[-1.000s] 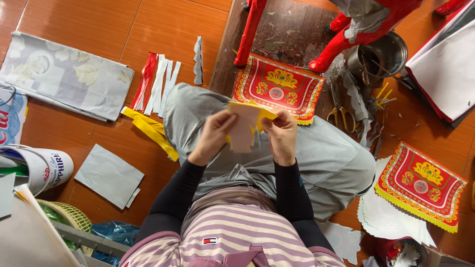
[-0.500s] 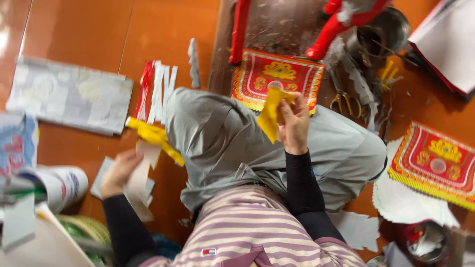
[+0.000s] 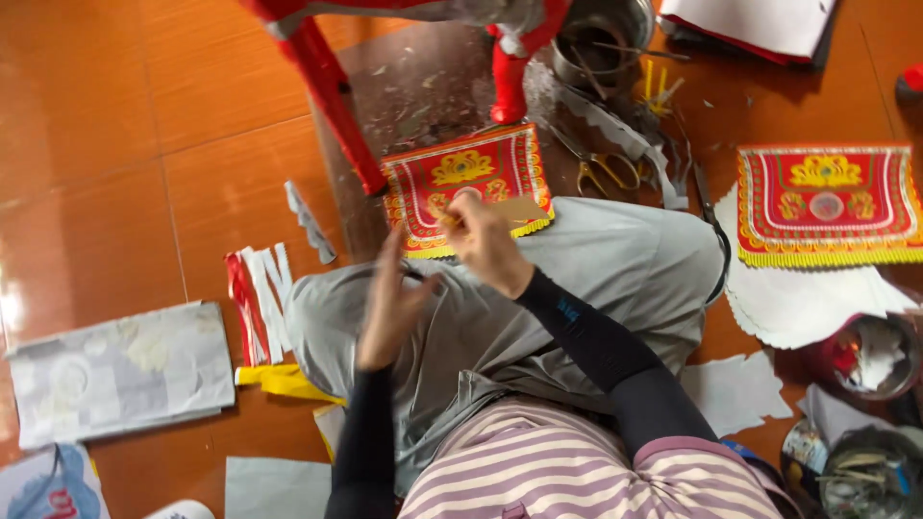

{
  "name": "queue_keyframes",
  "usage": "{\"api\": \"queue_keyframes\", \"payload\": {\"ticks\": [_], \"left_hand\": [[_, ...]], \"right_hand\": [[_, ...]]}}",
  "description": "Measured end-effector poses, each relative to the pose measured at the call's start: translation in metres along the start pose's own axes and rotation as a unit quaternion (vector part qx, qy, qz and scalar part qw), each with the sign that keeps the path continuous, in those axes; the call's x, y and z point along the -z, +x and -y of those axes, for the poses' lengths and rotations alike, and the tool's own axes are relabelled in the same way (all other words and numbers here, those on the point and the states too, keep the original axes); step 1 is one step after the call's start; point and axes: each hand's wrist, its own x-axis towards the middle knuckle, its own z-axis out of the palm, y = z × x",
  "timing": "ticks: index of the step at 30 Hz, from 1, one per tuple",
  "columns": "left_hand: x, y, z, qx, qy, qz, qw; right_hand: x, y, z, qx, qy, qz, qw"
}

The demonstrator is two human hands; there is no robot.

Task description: The recorder is cutting paper strips and gluing them to decorative banners to be attached to a larger figure.

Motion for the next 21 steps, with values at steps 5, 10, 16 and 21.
{"api": "queue_keyframes", "payload": {"ticks": [5, 10, 16, 21], "left_hand": [[-0.097, 0.025, 0.088, 0.045, -0.3, -0.016, 0.953], [-0.102, 0.007, 0.183, 0.245, -0.479, -0.031, 0.843], [-0.091, 0.016, 0.189, 0.357, -0.58, -0.061, 0.73], [-0.102, 0.008, 0.216, 0.399, -0.538, -0.083, 0.738]], "right_hand": [[0.023, 0.007, -0.022, 0.063, -0.083, 0.091, 0.99], [0.087, 0.057, -0.137, 0.087, -0.246, 0.155, 0.953], [0.168, 0.153, -0.198, 0.133, -0.568, -0.085, 0.808], [0.175, 0.143, -0.197, -0.086, -0.531, -0.067, 0.84]]}}
